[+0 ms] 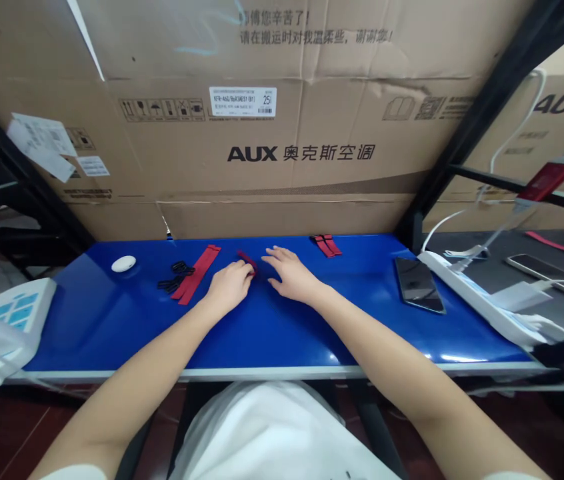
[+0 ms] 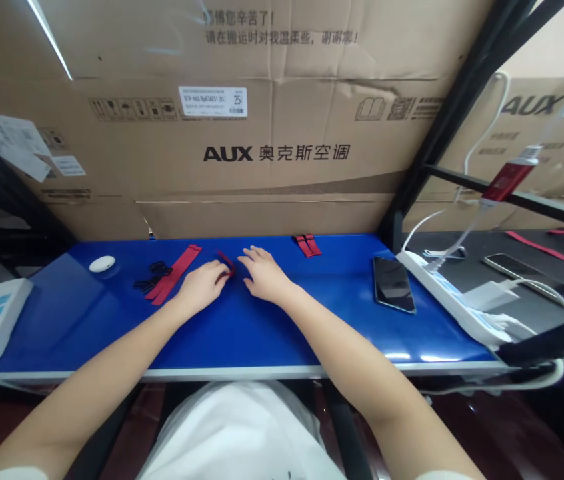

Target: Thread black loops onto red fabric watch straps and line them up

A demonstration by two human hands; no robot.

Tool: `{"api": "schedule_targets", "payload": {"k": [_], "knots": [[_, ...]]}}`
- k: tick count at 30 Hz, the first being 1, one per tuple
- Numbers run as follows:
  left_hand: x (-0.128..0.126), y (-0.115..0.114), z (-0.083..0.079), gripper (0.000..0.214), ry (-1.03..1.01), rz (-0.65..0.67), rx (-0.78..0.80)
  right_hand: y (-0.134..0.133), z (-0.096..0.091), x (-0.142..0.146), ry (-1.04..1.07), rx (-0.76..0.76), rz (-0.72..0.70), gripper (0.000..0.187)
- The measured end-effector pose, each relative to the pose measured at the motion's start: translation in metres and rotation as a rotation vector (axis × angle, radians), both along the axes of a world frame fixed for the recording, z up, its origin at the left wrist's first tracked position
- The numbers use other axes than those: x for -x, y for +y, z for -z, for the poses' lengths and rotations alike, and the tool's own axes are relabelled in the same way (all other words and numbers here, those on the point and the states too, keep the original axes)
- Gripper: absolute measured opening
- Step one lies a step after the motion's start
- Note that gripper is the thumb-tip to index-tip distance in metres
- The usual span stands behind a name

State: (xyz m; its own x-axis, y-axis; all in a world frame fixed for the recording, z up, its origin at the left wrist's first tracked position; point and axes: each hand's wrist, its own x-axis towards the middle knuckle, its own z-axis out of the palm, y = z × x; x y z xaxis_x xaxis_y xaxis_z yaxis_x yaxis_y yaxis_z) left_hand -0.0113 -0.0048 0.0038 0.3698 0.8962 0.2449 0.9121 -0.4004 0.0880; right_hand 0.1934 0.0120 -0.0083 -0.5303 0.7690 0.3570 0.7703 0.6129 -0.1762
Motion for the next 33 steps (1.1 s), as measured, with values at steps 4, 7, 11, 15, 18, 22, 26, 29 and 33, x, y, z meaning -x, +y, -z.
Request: {"api": "schedule_targets", "payload": {"k": [4,7,11,15,18,22,26,29,33], "knots": [[-0.011,-0.005,0.008,0.029,0.078,0.195,-0.045,-0.011,-0.006,0.009,-0.135,0.049,-0.015,0.033],[-0.010,-0.003,0.010,0.031,0.071,0.263,-0.059,-0.011,-0.014,0.002,-0.233,-0.014,0.045,0.028],[0.004,0.006,0.000,0.038,0.011,0.117,-0.080,-0.015,-0.024,-0.004,-0.327,-0.052,0.124,0.030],[0.040,0.017,-0.020,0.038,-0.027,-0.308,-0.130,-0.033,-0.027,0.005,-0.401,0.090,0.291,0.036],[0.071,0.022,-0.029,0.037,0.013,-0.609,-0.119,-0.046,-0.027,0.016,-0.431,0.195,0.445,0.041],[0.097,0.030,-0.028,0.052,0.050,-0.807,0.121,-0.046,-0.025,0.023,-0.366,0.024,0.372,0.039],[0.107,0.040,-0.020,0.058,0.028,-0.810,0.200,-0.033,-0.019,0.026,-0.329,-0.113,0.238,0.033],[0.112,0.047,-0.014,0.051,0.006,-0.778,0.191,-0.030,-0.013,0.027,-0.355,0.003,0.288,0.031],[0.118,0.053,-0.009,0.038,-0.047,-0.694,0.164,-0.035,-0.009,0.028,-0.383,0.071,0.312,0.024]]}}
